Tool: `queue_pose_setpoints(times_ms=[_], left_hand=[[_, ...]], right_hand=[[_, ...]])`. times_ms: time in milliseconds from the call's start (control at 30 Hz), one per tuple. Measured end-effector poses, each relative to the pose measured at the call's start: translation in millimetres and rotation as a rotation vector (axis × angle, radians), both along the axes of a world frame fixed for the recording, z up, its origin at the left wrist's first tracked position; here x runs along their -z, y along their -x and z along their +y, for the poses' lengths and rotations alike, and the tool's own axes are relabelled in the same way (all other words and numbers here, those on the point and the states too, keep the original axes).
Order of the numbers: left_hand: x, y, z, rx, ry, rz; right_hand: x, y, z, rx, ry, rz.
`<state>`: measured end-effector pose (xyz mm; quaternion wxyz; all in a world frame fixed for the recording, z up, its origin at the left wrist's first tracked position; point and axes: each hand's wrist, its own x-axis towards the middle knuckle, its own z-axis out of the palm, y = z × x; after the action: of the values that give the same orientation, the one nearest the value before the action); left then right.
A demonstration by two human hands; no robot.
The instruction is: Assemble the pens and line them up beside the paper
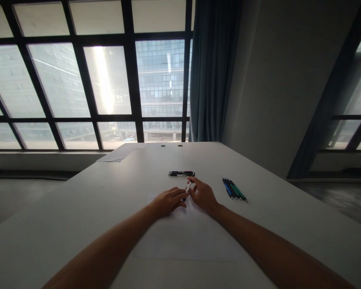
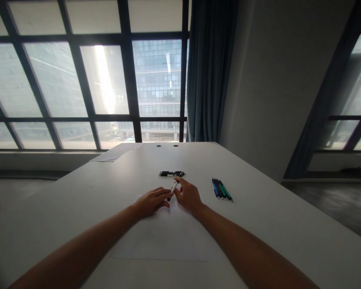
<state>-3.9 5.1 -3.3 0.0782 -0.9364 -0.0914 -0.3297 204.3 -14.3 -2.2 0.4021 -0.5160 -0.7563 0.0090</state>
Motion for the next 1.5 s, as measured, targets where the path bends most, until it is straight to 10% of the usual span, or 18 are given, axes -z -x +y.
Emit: queue_pose_setpoints(times_ms=[400, 867, 1500], left_hand=[[-8.0, 2.3, -7.9, -0.088, 0.192, 0.033], [0.9, 6.0, 2.6, -0.300, 0.299, 0.130], [-0.7, 6.9, 2.8, -0.282, 0.358, 0.132]], right_hand=[[-3.7, -10.0, 4.3, 0.136, -0.044, 0.160], [-11.4, -16.9, 8.5, -0.213, 0.497, 0.311], [-4.1, -16.4, 17.7, -0.010, 0.399, 0.184]])
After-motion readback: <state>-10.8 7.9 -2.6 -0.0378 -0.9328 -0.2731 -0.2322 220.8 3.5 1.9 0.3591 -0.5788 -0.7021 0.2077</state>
